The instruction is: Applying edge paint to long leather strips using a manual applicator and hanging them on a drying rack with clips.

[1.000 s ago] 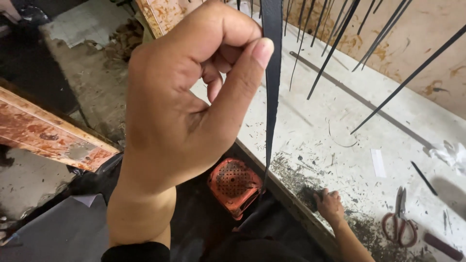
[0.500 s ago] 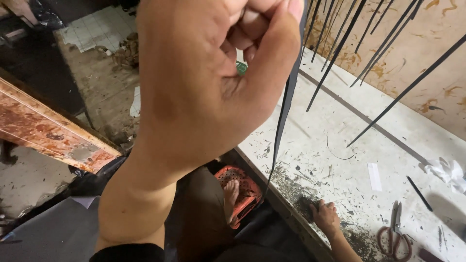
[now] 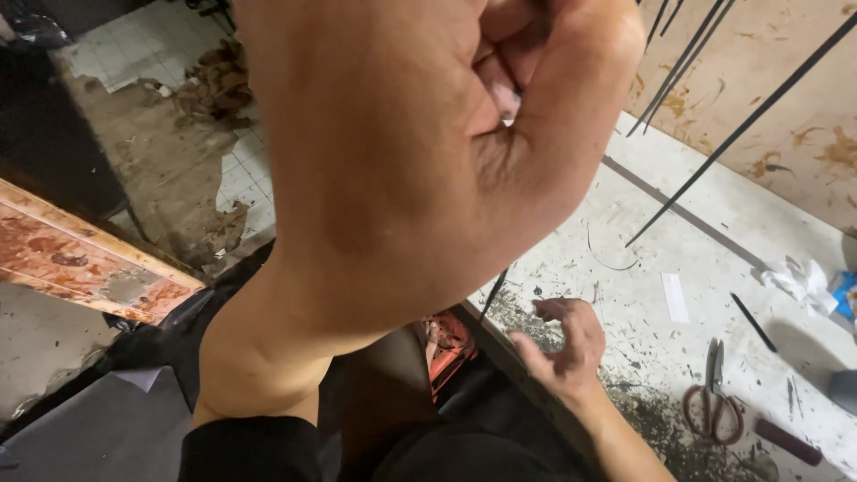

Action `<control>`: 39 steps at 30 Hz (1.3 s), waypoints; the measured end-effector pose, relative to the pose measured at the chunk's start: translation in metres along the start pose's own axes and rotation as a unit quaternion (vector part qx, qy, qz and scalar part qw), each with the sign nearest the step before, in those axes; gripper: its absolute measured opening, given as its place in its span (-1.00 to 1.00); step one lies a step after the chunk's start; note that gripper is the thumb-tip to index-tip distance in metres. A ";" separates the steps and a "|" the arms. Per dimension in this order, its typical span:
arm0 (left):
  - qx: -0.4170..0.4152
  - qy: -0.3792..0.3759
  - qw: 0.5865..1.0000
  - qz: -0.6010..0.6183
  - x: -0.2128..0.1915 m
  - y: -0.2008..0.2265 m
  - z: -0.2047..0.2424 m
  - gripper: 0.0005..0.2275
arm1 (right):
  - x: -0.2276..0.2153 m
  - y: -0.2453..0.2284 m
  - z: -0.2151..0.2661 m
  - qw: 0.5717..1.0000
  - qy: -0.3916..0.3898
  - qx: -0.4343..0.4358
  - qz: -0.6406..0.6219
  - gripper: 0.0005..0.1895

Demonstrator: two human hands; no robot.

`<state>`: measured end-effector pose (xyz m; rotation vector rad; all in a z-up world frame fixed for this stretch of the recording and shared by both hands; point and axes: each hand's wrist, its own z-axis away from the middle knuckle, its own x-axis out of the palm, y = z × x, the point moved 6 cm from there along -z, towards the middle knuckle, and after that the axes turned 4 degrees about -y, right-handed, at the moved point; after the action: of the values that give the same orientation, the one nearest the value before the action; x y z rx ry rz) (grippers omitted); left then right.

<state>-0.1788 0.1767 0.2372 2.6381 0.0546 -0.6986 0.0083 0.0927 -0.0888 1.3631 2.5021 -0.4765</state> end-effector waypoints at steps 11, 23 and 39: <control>0.001 0.000 1.000 -0.008 -0.004 -0.009 0.015 -0.81 | 0.017 -0.015 -0.022 0.999 -0.015 0.035 0.029 -0.46; 0.005 0.020 0.999 -0.040 -0.009 -0.014 0.016 -0.78 | 0.040 -0.012 -0.005 0.997 -0.042 0.061 0.027 -0.74; 0.051 0.068 0.994 -0.065 -0.039 -0.035 0.009 -0.74 | -0.041 0.022 -0.076 0.981 0.010 0.136 -0.141 -0.81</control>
<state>-0.2223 0.2079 0.2357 2.7973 0.2370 -0.5761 0.0435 0.1033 -0.0076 1.1008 2.7383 -0.8970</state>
